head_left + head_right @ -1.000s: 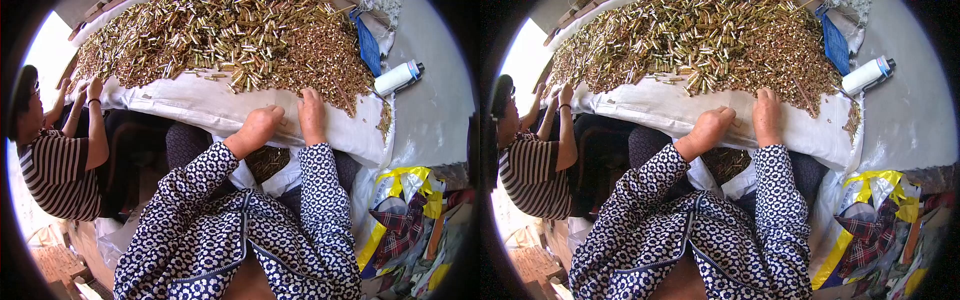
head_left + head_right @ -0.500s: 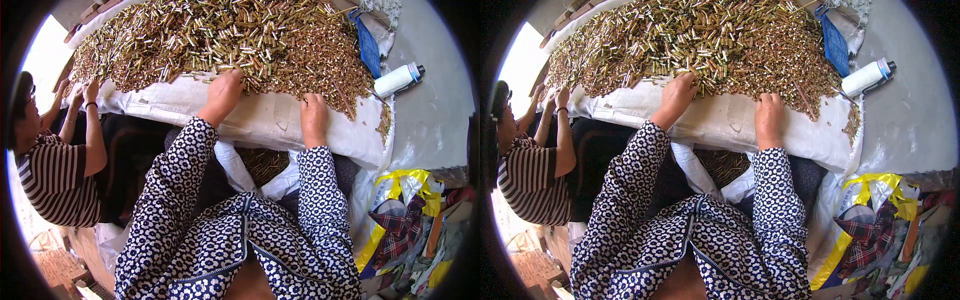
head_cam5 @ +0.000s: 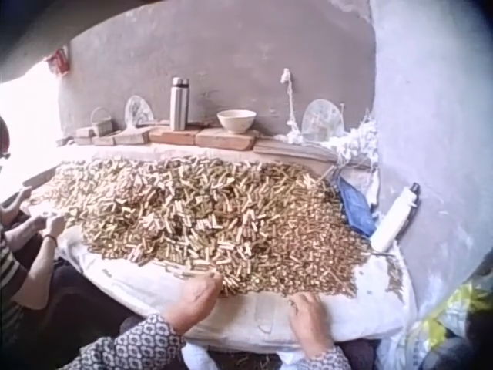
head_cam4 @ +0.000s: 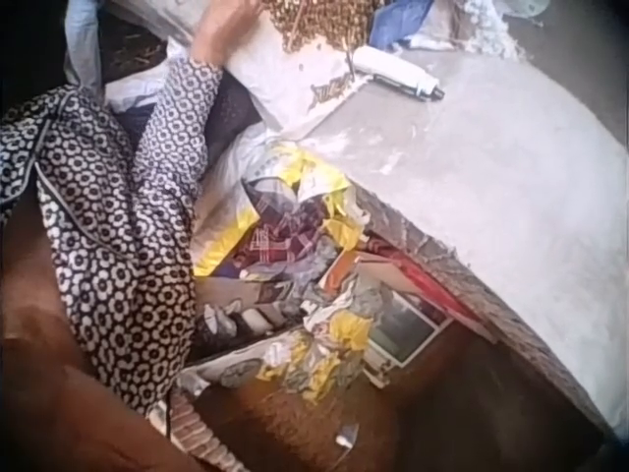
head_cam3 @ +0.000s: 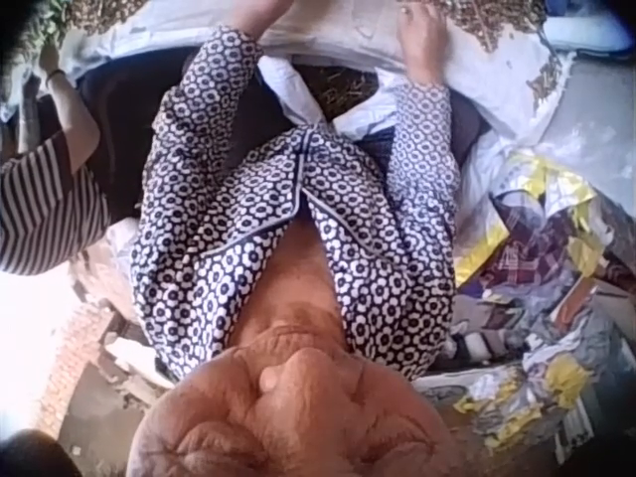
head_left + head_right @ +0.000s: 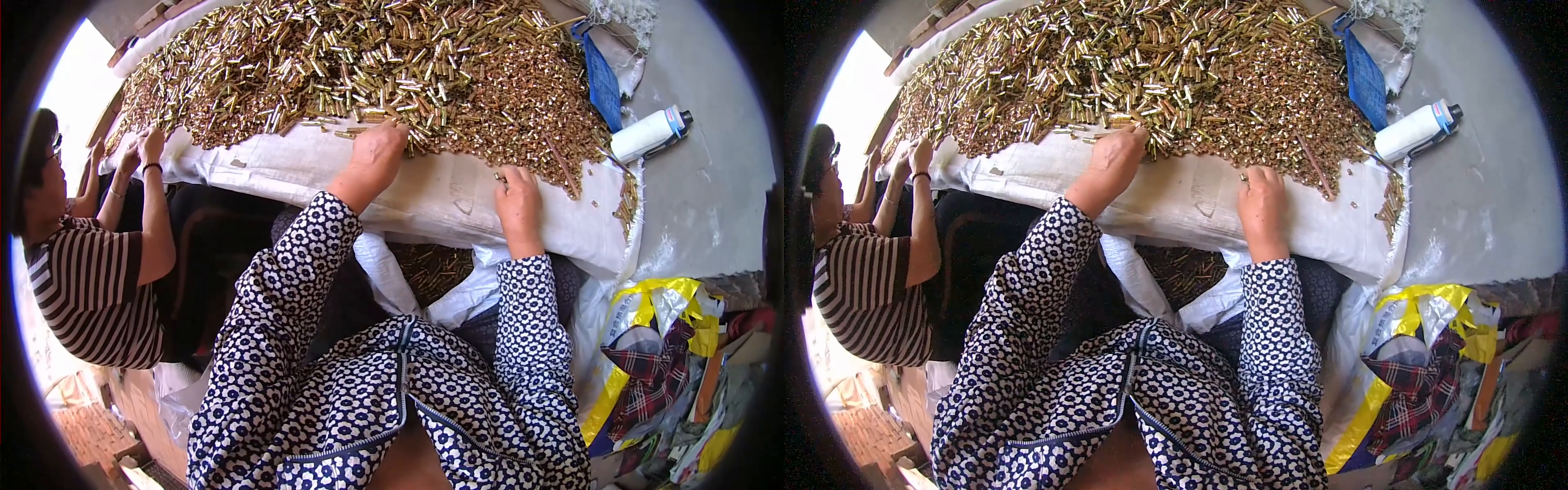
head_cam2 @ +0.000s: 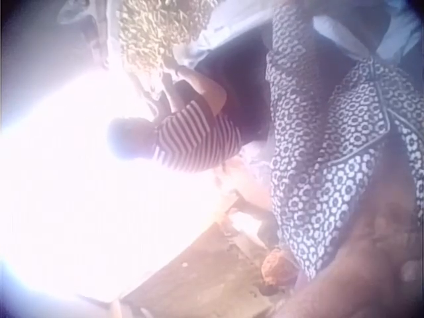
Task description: The person sorts small metal components on a table by hand, then places them into a white bag.
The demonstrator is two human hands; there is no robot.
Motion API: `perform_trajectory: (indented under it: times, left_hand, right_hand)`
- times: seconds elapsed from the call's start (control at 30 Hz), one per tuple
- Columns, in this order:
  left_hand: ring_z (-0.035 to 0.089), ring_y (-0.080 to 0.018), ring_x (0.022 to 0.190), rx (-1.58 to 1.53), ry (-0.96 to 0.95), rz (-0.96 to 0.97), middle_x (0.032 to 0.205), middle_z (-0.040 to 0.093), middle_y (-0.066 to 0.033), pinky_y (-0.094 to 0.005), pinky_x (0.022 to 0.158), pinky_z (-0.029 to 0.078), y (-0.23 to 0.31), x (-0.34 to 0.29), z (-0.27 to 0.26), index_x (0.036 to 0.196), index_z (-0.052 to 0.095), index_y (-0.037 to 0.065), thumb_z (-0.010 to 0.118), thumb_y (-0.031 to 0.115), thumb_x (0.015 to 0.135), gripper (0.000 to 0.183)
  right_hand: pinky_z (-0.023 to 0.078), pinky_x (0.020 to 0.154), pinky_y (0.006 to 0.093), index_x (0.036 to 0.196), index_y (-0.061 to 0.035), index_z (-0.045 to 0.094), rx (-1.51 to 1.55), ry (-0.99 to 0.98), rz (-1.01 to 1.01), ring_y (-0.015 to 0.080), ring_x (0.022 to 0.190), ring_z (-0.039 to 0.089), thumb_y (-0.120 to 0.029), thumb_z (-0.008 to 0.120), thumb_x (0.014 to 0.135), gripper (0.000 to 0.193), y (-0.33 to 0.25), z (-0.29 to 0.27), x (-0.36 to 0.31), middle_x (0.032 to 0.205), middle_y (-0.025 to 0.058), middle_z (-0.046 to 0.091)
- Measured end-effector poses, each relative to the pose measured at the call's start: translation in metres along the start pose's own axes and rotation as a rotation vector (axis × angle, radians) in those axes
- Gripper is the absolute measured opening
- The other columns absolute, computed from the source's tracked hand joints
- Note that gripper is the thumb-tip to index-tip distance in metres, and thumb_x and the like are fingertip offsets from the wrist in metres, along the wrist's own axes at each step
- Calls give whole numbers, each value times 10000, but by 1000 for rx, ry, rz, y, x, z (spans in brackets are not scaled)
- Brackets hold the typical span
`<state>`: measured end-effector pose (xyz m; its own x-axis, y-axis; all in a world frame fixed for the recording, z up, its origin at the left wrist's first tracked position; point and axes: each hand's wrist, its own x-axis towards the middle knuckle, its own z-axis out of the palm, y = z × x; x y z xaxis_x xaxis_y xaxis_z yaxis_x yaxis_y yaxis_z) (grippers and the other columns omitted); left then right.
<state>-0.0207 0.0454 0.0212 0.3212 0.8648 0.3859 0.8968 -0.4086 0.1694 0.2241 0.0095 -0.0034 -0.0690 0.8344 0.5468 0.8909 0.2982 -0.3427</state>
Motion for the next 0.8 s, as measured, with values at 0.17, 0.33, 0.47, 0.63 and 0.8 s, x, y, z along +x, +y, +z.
perform_trajectory:
  times: [0.17, 0.33, 0.47, 0.63, 0.8]
  left_hand:
    - [570, -327, 677, -83, 88, 0, 716, 552, -173, -392, 598, 466, 1, 4, 7, 770, 501, 32, 488, 5, 726, 53]
    - [600, -185, 619, -596, 82, -155, 690, 557, -100, -307, 508, 460, 13, -9, -7, 918, 510, 16, 546, 30, 776, 147]
    - [584, -91, 619, -1371, -136, -466, 716, 564, -28, -196, 485, 443, 27, -25, -22, 925, 525, 36, 549, 68, 829, 104]
    - [567, -85, 598, -1565, -212, -584, 730, 556, -12, -176, 469, 420, 30, -42, -14, 889, 530, 48, 547, 100, 847, 69]
    - [564, -91, 603, -1742, -169, -585, 720, 559, -16, -191, 463, 419, 39, -51, -11, 884, 527, 51, 550, 122, 850, 82]
  right_hand:
    - [459, 694, 378, 855, -49, 577, -32, -60, -3, 299, 798, 556, 0, 543, 695, 171, -5, -8, 1, 850, 117, 581]
    - [476, 643, 340, 859, -42, 583, 128, -56, 66, 266, 714, 565, 27, 543, 696, 181, -11, -6, -7, 804, 120, 586]
    - [462, 586, 219, 873, -43, 591, 858, -85, 394, 114, 661, 568, 25, 573, 727, 162, -39, 4, -17, 790, 39, 601]
    - [434, 614, 170, 877, -17, 592, 1276, -268, 520, 38, 676, 525, 16, 602, 754, 128, -67, 2, -21, 783, -9, 588]
    - [426, 667, 176, 872, -8, 585, 1449, -253, 547, 43, 708, 520, 12, 605, 753, 123, -77, -2, -24, 795, -3, 584]
